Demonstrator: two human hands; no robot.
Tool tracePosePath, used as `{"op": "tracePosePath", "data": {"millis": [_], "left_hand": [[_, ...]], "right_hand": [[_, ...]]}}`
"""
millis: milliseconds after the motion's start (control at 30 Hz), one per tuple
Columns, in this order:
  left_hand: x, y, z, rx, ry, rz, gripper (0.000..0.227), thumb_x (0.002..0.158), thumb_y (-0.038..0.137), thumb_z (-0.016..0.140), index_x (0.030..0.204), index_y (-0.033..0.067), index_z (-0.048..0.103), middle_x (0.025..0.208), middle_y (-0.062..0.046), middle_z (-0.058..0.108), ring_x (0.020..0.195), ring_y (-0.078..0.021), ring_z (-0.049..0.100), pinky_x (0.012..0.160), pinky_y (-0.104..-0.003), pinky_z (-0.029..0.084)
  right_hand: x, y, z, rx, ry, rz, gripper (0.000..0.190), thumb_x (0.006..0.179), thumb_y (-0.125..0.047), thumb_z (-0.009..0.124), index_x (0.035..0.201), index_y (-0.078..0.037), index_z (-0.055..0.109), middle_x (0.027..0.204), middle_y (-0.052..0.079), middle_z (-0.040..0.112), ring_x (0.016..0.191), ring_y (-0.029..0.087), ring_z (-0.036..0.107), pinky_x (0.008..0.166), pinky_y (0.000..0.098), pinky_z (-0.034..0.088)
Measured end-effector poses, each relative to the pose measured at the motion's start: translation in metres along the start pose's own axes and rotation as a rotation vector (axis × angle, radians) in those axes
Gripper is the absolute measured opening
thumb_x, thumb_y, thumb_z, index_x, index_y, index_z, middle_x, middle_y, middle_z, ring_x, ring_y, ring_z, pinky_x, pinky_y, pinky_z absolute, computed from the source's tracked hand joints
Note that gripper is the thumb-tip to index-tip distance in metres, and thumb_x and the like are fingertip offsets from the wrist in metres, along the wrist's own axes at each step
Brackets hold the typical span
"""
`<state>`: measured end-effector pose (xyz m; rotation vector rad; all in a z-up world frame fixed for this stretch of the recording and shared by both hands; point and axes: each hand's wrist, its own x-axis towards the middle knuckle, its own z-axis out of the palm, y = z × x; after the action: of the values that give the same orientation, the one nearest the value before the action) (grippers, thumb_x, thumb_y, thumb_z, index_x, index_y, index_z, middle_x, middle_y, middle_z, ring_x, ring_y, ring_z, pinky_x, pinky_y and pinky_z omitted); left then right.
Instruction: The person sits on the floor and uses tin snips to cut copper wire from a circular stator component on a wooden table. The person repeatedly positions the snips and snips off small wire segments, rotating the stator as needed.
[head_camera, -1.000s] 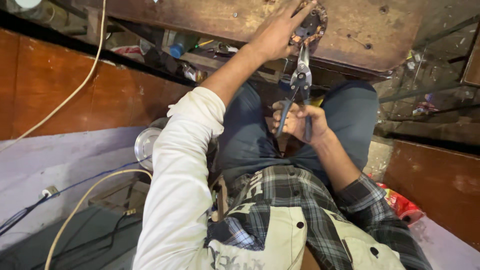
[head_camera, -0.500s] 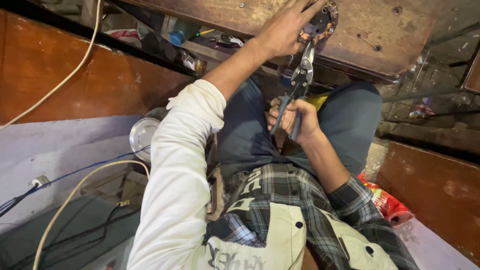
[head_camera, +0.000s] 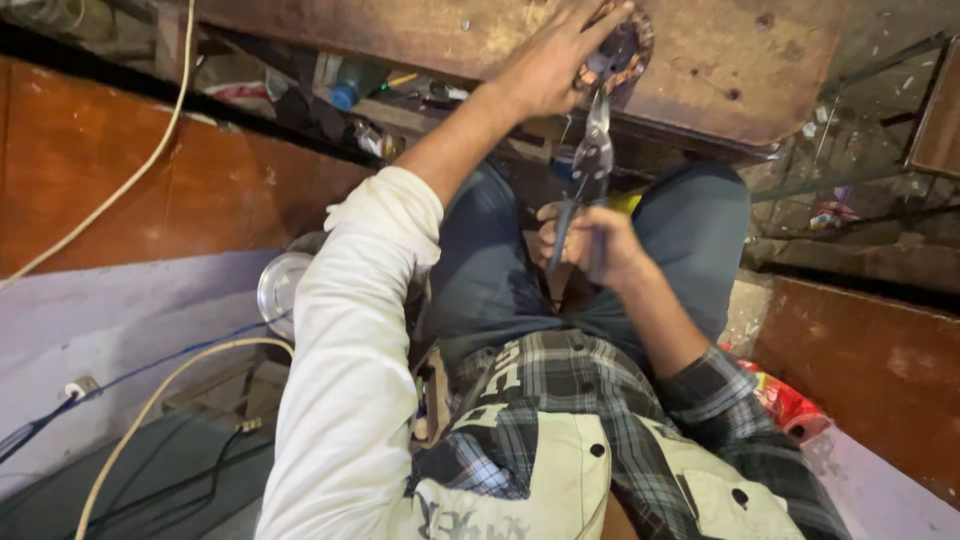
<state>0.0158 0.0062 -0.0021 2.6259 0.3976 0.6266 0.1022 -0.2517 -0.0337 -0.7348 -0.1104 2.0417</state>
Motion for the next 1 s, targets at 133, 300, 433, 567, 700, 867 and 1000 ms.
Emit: {"op": "tracePosePath", "data": {"millis": [133, 300, 433, 567, 700, 867, 1000], "left_hand": [[0.002, -0.005, 0.004, -0.020, -0.080, -0.065, 0.097, 0.084, 0.027, 0.093, 0.162, 0.0141, 0.035, 0.157, -0.019, 0.042, 0.143, -0.0438, 0.045, 0.119, -0.047, 0.041], [-0.003, -0.001, 0.012, 0.022, 0.047, -0.022, 0.099, 0.081, 0.026, 0.093, 0.159, 0.0093, 0.034, 0.155, -0.025, 0.038, 0.141, -0.0485, 0.040, 0.117, -0.050, 0.039], [-0.005, -0.003, 0.020, 0.021, 0.082, -0.053, 0.097, 0.087, 0.030, 0.094, 0.161, 0.0102, 0.034, 0.158, -0.024, 0.036, 0.145, -0.0476, 0.039, 0.122, -0.049, 0.039], [-0.006, -0.002, 0.019, 0.024, 0.067, -0.116, 0.098, 0.079, 0.027, 0.092, 0.158, 0.0111, 0.036, 0.158, -0.024, 0.035, 0.143, -0.0475, 0.038, 0.117, -0.049, 0.040], [-0.001, -0.003, 0.013, -0.007, 0.044, -0.096, 0.099, 0.080, 0.029, 0.093, 0.158, 0.0103, 0.037, 0.157, -0.023, 0.037, 0.143, -0.0467, 0.040, 0.118, -0.048, 0.041], [-0.002, -0.009, 0.009, 0.025, 0.058, -0.048, 0.095, 0.083, 0.031, 0.094, 0.157, 0.0099, 0.039, 0.155, -0.024, 0.040, 0.142, -0.0469, 0.043, 0.118, -0.048, 0.041], [0.002, -0.011, 0.008, 0.007, 0.037, -0.026, 0.089, 0.085, 0.027, 0.092, 0.156, 0.0068, 0.042, 0.154, -0.025, 0.042, 0.140, -0.0471, 0.045, 0.117, -0.047, 0.042]], "right_hand": [[-0.014, -0.015, -0.001, 0.054, -0.117, 0.026, 0.058, 0.079, -0.031, 0.061, 0.127, 0.002, 0.061, 0.097, 0.014, 0.067, 0.092, 0.032, 0.066, 0.090, 0.0504, 0.055], [-0.006, -0.004, -0.007, 0.003, 0.000, -0.009, 0.056, 0.081, -0.033, 0.060, 0.125, 0.002, 0.062, 0.096, 0.014, 0.067, 0.089, 0.031, 0.066, 0.087, 0.0512, 0.055], [0.007, 0.008, -0.018, 0.002, 0.095, -0.034, 0.042, 0.086, -0.031, 0.060, 0.115, -0.001, 0.063, 0.086, 0.010, 0.063, 0.078, 0.029, 0.063, 0.075, 0.0488, 0.054], [0.018, 0.017, -0.029, -0.174, 0.365, -0.113, 0.020, 0.085, -0.027, 0.062, 0.090, -0.007, 0.061, 0.064, 0.005, 0.055, 0.052, 0.022, 0.053, 0.051, 0.0418, 0.047], [0.032, 0.013, -0.043, -0.918, 0.716, -0.514, 0.016, 0.084, -0.017, 0.065, 0.077, -0.004, 0.062, 0.063, 0.005, 0.061, 0.055, 0.018, 0.057, 0.053, 0.0375, 0.046], [0.034, 0.013, -0.044, -1.122, 0.762, -0.520, 0.018, 0.089, -0.016, 0.062, 0.085, 0.001, 0.063, 0.067, 0.010, 0.062, 0.061, 0.020, 0.060, 0.057, 0.0364, 0.049], [0.010, 0.007, -0.025, -0.292, 0.236, -0.191, 0.044, 0.080, -0.019, 0.060, 0.119, 0.002, 0.063, 0.091, 0.015, 0.069, 0.079, 0.027, 0.069, 0.074, 0.0392, 0.055]]}}
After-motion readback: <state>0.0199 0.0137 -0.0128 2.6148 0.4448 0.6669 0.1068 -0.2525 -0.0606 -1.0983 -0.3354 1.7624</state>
